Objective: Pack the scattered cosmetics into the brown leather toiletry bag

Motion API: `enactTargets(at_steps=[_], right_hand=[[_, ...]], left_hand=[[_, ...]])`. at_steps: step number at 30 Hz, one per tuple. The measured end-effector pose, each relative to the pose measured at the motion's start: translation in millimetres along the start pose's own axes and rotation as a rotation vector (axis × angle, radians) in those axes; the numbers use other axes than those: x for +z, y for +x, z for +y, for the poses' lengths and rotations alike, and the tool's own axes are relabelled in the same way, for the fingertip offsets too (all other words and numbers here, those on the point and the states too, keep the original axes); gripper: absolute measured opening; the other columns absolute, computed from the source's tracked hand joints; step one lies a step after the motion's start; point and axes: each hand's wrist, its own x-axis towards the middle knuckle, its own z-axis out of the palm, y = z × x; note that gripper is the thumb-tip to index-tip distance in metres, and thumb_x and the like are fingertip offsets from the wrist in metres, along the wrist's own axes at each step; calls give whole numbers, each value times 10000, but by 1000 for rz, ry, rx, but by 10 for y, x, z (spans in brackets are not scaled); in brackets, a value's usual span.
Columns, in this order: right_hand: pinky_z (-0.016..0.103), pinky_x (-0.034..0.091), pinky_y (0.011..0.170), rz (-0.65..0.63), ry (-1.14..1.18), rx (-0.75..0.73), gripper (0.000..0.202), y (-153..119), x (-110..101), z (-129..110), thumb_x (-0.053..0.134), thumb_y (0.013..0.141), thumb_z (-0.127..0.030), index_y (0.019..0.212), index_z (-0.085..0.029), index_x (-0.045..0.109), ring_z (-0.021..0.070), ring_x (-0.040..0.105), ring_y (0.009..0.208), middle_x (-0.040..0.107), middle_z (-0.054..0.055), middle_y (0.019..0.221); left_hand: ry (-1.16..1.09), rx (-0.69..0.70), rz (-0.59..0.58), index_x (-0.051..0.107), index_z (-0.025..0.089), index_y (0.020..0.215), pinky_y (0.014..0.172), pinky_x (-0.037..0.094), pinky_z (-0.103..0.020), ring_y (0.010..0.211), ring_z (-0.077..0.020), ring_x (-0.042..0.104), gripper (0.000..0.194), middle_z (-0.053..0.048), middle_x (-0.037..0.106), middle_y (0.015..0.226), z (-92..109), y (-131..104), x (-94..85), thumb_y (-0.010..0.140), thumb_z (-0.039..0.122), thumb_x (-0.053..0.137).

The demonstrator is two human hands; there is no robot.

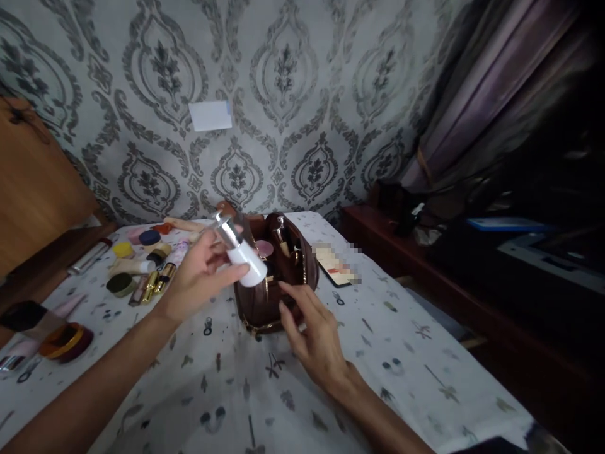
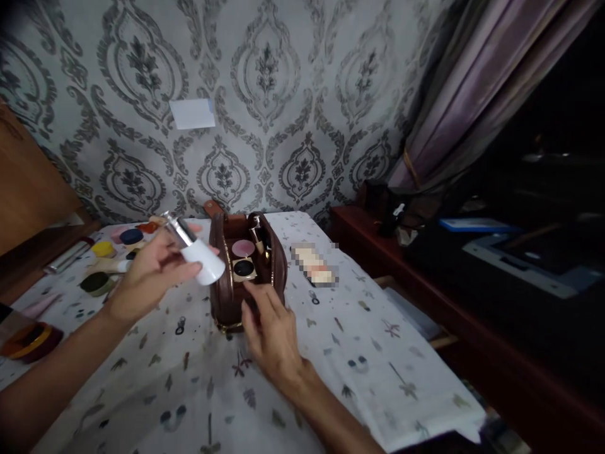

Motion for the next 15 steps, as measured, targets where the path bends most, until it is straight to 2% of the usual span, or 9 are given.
enactTargets(at_steps=[3, 8, 11, 15], right_hand=[[269, 582, 739, 20, 18, -83, 235, -120, 14, 6, 497, 924, -111, 1122, -165, 611, 171, 684, 882, 674, 90, 975], [244, 580, 806, 57, 14, -160, 258, -251, -1, 43, 520, 893, -55, 1111, -155, 618, 164, 690, 963, 691, 111, 1058], [253, 586, 789, 50, 10, -149, 253, -261, -20, 64, 512, 896, -68, 1106, -154, 624, 173, 695, 965, 697, 118, 1060], [254, 589, 779, 15, 29, -155, 242, -251, -46, 85, 504, 893, -73, 1084, -144, 635, 173, 700, 949, 703, 126, 1054]], left_hand=[[76, 105, -64, 465, 219, 1322, 902, 526, -354, 1022, -241, 667, 661, -52, 692, 1085, 80, 250, 183, 740, 288, 770], [285, 167, -165, 398, 249, 1356, 860, 525, -345, 955, -220, 669, 694, -35, 659, 1099, 47, 466, 344, 744, 202, 723], [449, 161, -243, 453, 254, 1297, 813, 520, -331, 897, -225, 670, 642, -20, 661, 1049, 20, 519, 369, 722, 180, 729], [560, 152, -345, 533, 232, 1165, 712, 480, -271, 761, -195, 654, 465, 18, 646, 828, 41, 570, 378, 739, 196, 718]])
